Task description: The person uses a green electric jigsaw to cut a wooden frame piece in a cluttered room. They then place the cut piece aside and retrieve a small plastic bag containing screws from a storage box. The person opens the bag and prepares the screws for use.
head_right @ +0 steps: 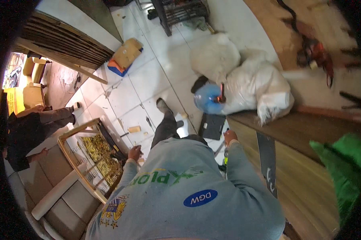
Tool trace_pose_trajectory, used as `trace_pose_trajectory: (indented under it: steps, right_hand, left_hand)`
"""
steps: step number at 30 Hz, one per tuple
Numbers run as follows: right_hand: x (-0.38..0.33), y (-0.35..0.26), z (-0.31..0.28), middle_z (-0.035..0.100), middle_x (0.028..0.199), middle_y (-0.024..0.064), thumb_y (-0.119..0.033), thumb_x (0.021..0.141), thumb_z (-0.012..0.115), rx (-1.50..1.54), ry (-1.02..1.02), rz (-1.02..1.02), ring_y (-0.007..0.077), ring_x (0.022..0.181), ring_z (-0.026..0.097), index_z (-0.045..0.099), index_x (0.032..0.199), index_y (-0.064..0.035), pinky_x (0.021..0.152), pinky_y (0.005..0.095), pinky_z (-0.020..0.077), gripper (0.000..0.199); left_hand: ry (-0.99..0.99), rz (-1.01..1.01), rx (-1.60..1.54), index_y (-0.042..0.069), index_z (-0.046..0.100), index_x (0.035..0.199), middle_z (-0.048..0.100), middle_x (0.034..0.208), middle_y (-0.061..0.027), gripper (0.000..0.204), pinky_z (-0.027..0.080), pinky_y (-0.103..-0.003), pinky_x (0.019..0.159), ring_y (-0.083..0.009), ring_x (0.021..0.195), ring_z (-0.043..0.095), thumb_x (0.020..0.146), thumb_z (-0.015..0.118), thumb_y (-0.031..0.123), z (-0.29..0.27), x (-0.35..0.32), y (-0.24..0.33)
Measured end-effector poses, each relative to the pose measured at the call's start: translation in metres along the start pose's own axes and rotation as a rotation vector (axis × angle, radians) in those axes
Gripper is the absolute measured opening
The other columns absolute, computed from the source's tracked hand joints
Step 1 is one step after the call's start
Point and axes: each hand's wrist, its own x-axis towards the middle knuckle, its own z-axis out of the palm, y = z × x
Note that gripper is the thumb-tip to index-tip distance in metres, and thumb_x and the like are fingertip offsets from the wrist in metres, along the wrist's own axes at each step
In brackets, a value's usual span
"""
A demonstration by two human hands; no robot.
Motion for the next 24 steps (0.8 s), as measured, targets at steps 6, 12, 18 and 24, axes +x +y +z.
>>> trace_pose_trajectory:
  steps: [6, 12, 18, 24]
  right_hand:
    - [0.111, -0.111, -0.267, 0.073, 0.114, 0.0196, -0.029, 0.093, 0.073, 0.687, 0.362, 0.233, 0.0330, 0.104, 0.071, 0.068, 0.120, -0.0047, 0.091, 0.0440, 0.0551, 0.037]
    - [0.195, -0.208, -0.441, 0.076, 0.108, 0.0179, -0.031, 0.094, 0.071, 0.694, 0.446, 0.102, 0.0332, 0.104, 0.072, 0.067, 0.122, -0.0019, 0.093, 0.0415, 0.0559, 0.041]
    - [0.276, -0.189, -0.484, 0.076, 0.100, 0.0174, -0.033, 0.094, 0.072, 0.525, 0.261, 0.153, 0.0274, 0.091, 0.074, 0.069, 0.123, -0.0038, 0.085, 0.0383, 0.0566, 0.041]
    - [0.376, -0.154, -0.626, 0.075, 0.099, 0.0181, -0.021, 0.095, 0.068, 0.381, 0.549, -0.020, 0.0329, 0.093, 0.073, 0.073, 0.102, -0.0044, 0.084, 0.0399, 0.0561, 0.019]
  left_hand:
    - [0.043, 0.315, -0.320, -0.001, 0.061, 0.135, 0.077, 0.103, -0.0201, 0.046, 0.059, -0.036, 0.079, -0.0223, 0.084, 0.073, 0.096, 0.067, 0.022, -0.071, 0.125, 0.201]
    - [0.155, 0.273, -0.286, -0.001, 0.061, 0.135, 0.077, 0.100, -0.0160, 0.057, 0.057, -0.034, 0.075, -0.0207, 0.084, 0.071, 0.083, 0.079, 0.017, -0.157, 0.212, 0.264]
    - [0.100, -0.110, -0.247, 0.006, 0.066, 0.132, 0.075, 0.093, -0.0147, 0.053, 0.057, -0.037, 0.065, -0.0211, 0.078, 0.070, 0.083, 0.082, 0.018, -0.134, 0.252, 0.242]
    - [-0.127, -0.435, -0.443, 0.012, 0.064, 0.137, 0.073, 0.111, -0.0128, 0.050, 0.058, -0.044, 0.068, -0.0249, 0.090, 0.071, 0.091, 0.077, 0.028, -0.067, 0.247, 0.287]
